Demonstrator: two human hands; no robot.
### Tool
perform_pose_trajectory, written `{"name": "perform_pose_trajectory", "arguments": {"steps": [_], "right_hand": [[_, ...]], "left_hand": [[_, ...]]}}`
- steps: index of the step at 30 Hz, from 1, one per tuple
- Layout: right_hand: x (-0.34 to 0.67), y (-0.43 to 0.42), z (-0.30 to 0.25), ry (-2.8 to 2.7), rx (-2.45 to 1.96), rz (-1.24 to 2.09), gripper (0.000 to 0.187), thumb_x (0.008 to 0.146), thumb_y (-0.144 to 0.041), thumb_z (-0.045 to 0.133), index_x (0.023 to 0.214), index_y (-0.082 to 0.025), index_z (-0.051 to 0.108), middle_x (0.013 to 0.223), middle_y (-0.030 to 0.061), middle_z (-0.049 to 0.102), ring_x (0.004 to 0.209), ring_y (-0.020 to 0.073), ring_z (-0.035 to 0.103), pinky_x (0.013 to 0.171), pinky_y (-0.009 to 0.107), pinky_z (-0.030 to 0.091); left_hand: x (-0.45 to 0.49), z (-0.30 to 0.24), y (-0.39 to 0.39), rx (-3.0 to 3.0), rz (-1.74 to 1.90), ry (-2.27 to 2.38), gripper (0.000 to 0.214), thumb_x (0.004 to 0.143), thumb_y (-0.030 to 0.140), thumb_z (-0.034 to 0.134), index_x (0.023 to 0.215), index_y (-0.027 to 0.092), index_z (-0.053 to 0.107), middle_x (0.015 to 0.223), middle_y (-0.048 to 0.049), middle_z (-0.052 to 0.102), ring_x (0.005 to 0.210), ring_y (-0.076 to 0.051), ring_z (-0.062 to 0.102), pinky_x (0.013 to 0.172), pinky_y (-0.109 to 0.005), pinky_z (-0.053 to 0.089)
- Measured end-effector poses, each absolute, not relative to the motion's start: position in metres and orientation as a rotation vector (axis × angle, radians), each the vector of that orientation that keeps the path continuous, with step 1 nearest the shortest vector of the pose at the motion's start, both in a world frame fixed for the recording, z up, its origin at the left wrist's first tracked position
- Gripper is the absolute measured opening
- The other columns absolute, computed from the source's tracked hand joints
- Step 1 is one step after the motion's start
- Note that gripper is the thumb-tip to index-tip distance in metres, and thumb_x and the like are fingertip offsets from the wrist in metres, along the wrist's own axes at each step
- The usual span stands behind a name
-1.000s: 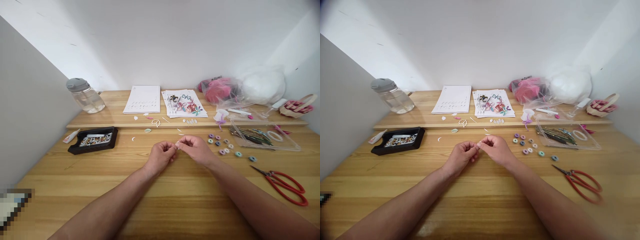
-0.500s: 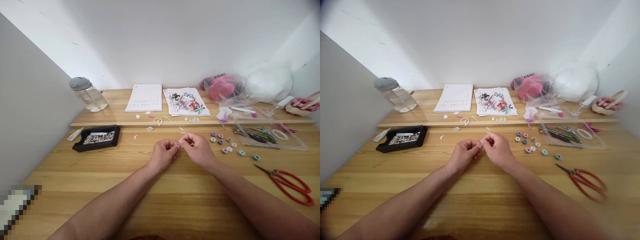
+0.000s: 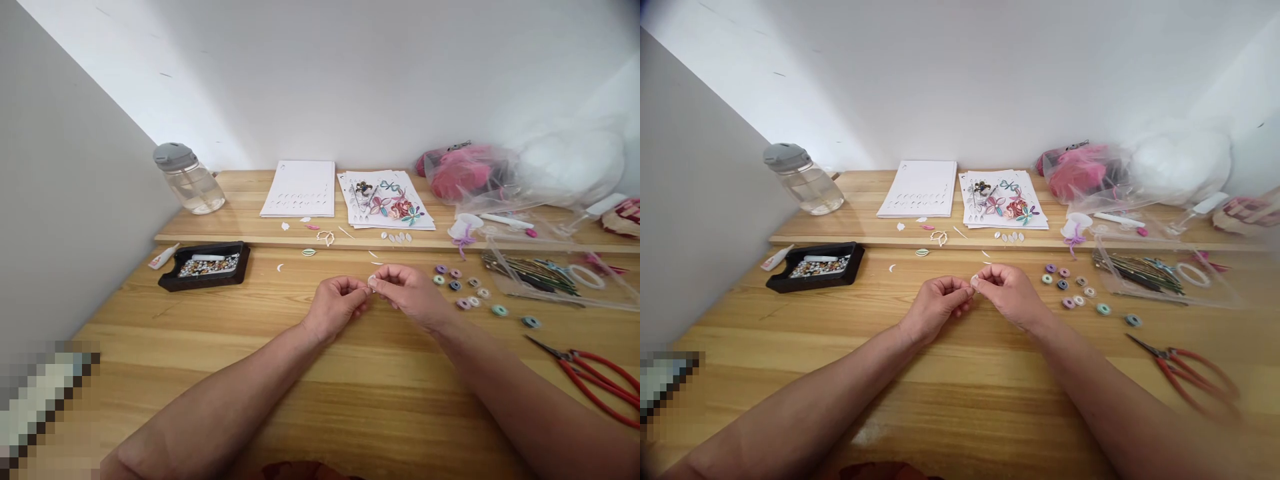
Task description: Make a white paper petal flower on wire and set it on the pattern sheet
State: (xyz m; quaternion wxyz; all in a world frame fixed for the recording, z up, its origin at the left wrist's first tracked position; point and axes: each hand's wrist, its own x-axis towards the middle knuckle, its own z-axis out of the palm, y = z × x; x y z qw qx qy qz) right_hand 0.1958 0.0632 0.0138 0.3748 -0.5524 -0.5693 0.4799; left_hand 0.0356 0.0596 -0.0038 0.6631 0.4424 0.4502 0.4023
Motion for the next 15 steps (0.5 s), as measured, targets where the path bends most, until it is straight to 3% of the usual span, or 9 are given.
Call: {"name": "perform_pose_trajectory", "arguments": {"steps": [10,15], "right_hand": [[0.1951,0.0636,0.0125,-1.346,-1.376,1.325,0.029,0.072,-0.045,0.070,0.073,-0.016,0.063,0.064,-0.0008,0.057,0.051,0.0083,0.040,0.047,0.024,0.029],[0.1929,0.0626,0.0120,-1.209,-1.289,1.348,0.025,0.067,-0.036,0.073,0.063,-0.017,0.057,0.060,-0.0032,0.053,0.051,0.0073,0.038,0.049,0.024,0.029]], "left_hand": [[0.0354,-0.0034,0.0573,1.033,0.918,1.043,0.030,0.069,0.041,0.073,0.072,0.013,0.062,0.060,-0.0004,0.059,0.051,-0.007,0.047,0.049,-0.019,0.035],[0.0347,-0.0021,0.0568,1.073,0.891,1.040,0.027,0.068,0.036,0.073,0.070,0.012,0.061,0.057,-0.0007,0.058,0.050,-0.007,0.046,0.049,-0.019,0.035]]}}
